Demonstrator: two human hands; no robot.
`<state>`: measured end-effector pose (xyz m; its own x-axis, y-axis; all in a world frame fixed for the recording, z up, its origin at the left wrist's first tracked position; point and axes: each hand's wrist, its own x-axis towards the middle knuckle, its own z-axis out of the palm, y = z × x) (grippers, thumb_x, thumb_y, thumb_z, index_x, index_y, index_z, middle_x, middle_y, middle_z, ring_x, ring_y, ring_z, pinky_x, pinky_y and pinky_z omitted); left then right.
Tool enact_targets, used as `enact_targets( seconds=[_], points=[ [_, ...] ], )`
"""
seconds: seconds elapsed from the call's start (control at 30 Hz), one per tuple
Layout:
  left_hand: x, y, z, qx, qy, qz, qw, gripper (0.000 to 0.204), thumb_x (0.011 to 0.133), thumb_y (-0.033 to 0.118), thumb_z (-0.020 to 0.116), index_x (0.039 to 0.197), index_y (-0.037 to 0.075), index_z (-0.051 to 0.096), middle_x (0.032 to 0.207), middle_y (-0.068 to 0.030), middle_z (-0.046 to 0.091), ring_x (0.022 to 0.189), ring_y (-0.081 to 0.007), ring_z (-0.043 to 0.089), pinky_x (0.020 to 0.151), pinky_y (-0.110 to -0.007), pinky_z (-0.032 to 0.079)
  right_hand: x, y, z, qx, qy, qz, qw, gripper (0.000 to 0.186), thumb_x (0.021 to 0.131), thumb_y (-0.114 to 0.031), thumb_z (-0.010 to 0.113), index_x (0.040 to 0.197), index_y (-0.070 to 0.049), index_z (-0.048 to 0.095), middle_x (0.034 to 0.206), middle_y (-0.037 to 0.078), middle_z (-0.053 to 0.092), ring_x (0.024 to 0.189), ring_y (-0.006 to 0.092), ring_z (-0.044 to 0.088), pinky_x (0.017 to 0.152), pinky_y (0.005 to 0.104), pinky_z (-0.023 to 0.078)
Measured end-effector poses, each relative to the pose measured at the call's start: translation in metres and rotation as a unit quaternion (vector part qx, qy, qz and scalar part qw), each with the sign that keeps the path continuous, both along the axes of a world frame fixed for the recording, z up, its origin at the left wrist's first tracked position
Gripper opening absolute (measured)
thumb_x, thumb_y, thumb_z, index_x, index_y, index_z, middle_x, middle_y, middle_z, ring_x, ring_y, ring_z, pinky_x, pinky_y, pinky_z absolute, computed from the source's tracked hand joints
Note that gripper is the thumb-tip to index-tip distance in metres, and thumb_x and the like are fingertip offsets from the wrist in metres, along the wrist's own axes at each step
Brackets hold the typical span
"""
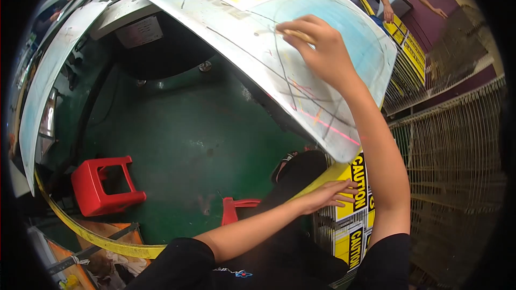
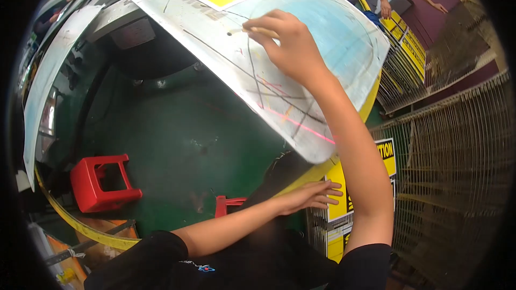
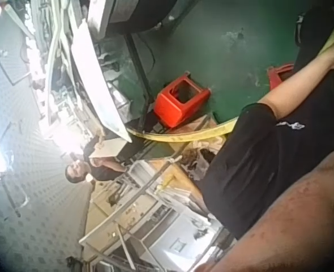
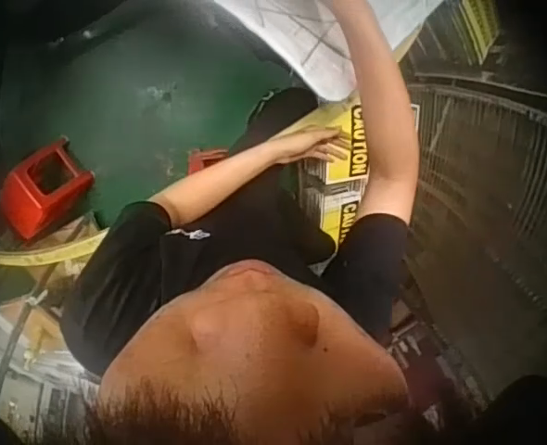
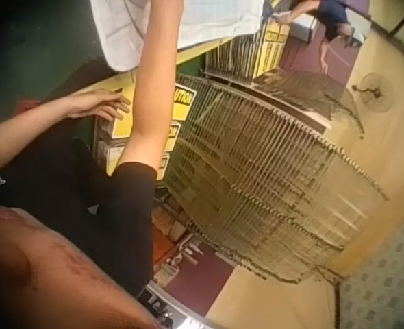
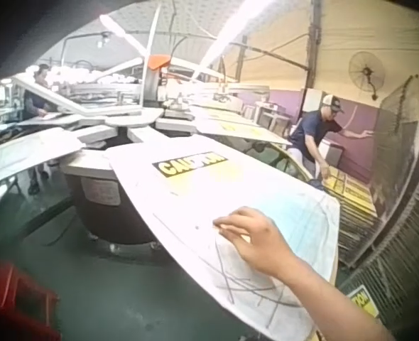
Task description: The recorder is manually placing and removing printed 'CAUTION' stickers onto a screen printing alignment jig to layer or check the print.
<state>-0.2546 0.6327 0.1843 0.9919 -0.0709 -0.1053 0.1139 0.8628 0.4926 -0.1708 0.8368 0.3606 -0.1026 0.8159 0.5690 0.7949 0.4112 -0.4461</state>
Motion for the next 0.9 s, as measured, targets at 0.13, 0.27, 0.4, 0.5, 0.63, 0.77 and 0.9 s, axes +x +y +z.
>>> enact_targets(
  seconds=[0.13,0.27,0.4,0.5,0.63,0.77,0.9],
  points=[
    [0.002,-0.003,-0.002,-0.002,0.003,0.009,1.0,0.057,0.103,0.047,0.041,0.141,0.005,0.045,0.139,-0.0091,0.053,0.121,-0.0202,0.055,0.1,-0.033,0.044,-0.009,0.074,-0.012,-0.029,-0.041,-0.021,0.999,0.017,0.087,-0.016,0.067,0.102,-0.012,0.074,0.095,0.012,0.066,0.091,0.0296,0.062,0.082,0.0378,0.049],
    [0.003,-0.001,-0.001,-0.015,0.007,0.016,1.0,0.059,0.103,0.049,0.039,0.142,0.006,0.044,0.137,-0.0091,0.054,0.12,-0.0198,0.056,0.099,-0.033,0.045,-0.013,0.106,-0.024,-0.054,-0.061,-0.029,0.996,0.017,0.087,-0.018,0.067,0.102,-0.013,0.075,0.095,0.012,0.065,0.091,0.0297,0.063,0.082,0.0382,0.049],
    [0.005,-0.001,-0.004,-0.032,0.002,0.028,0.999,0.063,0.102,0.052,0.039,0.143,0.004,0.042,0.137,-0.0105,0.054,0.121,-0.0204,0.055,0.102,-0.035,0.044,-0.013,0.118,-0.032,-0.056,-0.076,-0.03,0.995,0.018,0.087,-0.018,0.067,0.102,-0.013,0.075,0.096,0.013,0.066,0.091,0.0297,0.063,0.083,0.0378,0.049],
    [0.008,-0.003,-0.01,-0.03,-0.002,0.028,0.999,0.07,0.099,0.056,0.041,0.145,0.003,0.038,0.14,-0.0119,0.051,0.122,-0.0219,0.056,0.102,-0.036,0.045,-0.014,0.123,-0.034,-0.052,-0.077,-0.033,0.995,0.018,0.087,-0.018,0.066,0.103,-0.014,0.075,0.096,0.013,0.066,0.09,0.0301,0.063,0.083,0.0377,0.049],
    [0.008,-0.003,-0.008,-0.036,-0.008,0.029,0.999,0.066,0.101,0.053,0.04,0.145,0.003,0.039,0.139,-0.0124,0.051,0.121,-0.0204,0.055,0.102,-0.035,0.044,-0.016,0.129,-0.036,-0.003,-0.064,-0.02,0.998,0.02,0.089,-0.015,0.064,0.106,-0.014,0.075,0.096,0.012,0.065,0.091,0.0301,0.062,0.082,0.0383,0.048],
    [0.008,-0.004,-0.009,-0.052,-0.007,0.036,0.998,0.064,0.103,0.05,0.039,0.144,0.002,0.04,0.137,-0.0126,0.052,0.118,-0.0187,0.056,0.101,-0.034,0.045,-0.016,0.136,-0.027,0.014,-0.098,-0.027,0.995,0.023,0.093,-0.013,0.06,0.113,-0.013,0.072,0.097,0.011,0.064,0.092,0.0269,0.061,0.082,0.0342,0.047],
    [0.007,-0.004,-0.009,-0.036,-0.019,0.03,0.999,0.065,0.102,0.052,0.036,0.145,0.003,0.038,0.14,-0.0119,0.05,0.124,-0.0208,0.054,0.102,-0.036,0.044,-0.015,0.147,-0.009,0.084,-0.062,-0.044,0.994,0.022,0.092,-0.011,0.06,0.11,-0.012,0.073,0.098,0.011,0.065,0.09,0.0235,0.062,0.079,0.0347,0.048]
  ],
)
